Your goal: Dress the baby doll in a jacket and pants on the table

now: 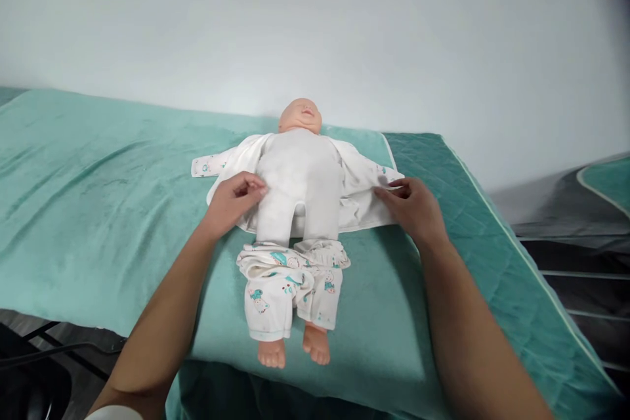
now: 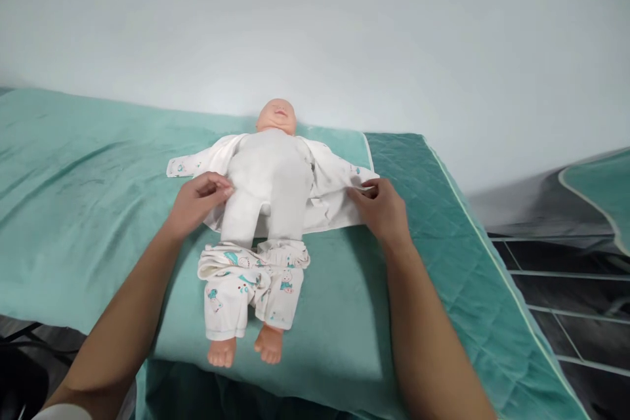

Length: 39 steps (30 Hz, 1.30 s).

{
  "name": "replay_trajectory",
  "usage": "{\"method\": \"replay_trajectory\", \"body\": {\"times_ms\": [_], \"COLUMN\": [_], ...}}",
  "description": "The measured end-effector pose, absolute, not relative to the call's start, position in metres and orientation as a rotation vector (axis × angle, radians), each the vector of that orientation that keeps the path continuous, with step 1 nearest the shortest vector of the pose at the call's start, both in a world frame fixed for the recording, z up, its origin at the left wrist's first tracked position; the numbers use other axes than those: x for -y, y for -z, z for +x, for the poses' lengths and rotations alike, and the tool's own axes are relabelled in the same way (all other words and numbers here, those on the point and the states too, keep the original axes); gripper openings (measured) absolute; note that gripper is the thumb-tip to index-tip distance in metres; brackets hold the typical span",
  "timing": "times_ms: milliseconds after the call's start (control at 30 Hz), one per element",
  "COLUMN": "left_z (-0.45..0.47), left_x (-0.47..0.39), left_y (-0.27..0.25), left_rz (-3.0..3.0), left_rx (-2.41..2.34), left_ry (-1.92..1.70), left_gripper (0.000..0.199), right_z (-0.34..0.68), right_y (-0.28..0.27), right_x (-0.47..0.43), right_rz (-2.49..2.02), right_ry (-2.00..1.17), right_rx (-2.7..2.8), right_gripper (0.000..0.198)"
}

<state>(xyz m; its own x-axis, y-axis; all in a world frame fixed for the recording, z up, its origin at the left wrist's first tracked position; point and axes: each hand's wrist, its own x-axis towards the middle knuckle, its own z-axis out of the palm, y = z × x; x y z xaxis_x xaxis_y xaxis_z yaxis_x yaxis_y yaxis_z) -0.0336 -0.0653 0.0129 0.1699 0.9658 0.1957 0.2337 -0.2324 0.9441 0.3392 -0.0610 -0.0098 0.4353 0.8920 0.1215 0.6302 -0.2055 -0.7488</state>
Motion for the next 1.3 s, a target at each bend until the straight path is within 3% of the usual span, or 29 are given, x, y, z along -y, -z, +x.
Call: {"method": "replay_trajectory", "body": {"times_ms": [67, 133, 233, 367, 467, 600, 800, 900, 1167, 1300], "left_z": [-0.033, -0.036, -0.043, -0.047, -0.047, -0.046, -0.043, -0.040, -0.041, -0.045], "left_x": [0.072, 0.076, 0.079, 0.080, 0.079, 0.079, 0.080, 0.083, 0.082, 0.075], "left_y": [-0.022, -0.032, -0.043, -0.046, -0.044, -0.044, -0.048, -0.043, -0.029, -0.023], "left_rz": [1.624, 1.640, 1.667, 1.723, 1.814, 1.869, 1.796, 1.659, 1.446, 1.370], "left_rx": [-1.038, -0.957, -0.865, -0.721, -0.620, -0.518, -0.586, -0.689, -0.742, -0.820], "left_ry": [-0.930, -0.742, -0.452, -0.136, -0.075, -0.114, -0.428, -0.621, -0.698, -0.876], "left_gripper": [0.023, 0.023, 0.023, 0.031, 0.033, 0.016, 0.020, 0.025, 0.024, 0.027], "right_z": [0.336, 0.320, 0.280, 0.240, 0.233, 0.235, 0.232, 0.233, 0.248, 0.252], "right_y": [0.008, 0.000, -0.015, -0.030, -0.033, -0.035, -0.038, -0.038, -0.022, -0.015], "right_x": [0.066, 0.076, 0.097, 0.120, 0.125, 0.125, 0.127, 0.125, 0.115, 0.108], "right_rz": [-1.909, -1.681, -1.240, -0.731, -0.599, -0.597, -0.643, -0.704, -0.888, -0.933], "right_ry": [-0.170, -0.107, -0.301, -0.576, -0.643, -0.715, -0.781, -0.907, -1.449, -1.447], "right_rx": [1.373, 1.477, 1.754, 2.140, 2.268, 2.343, 2.362, 2.254, 1.503, 1.177], "right_gripper": [0.033, 0.024, 0.010, 0.011, 0.025, 0.041, 0.018, 0.021, 0.041, 0.043]}}
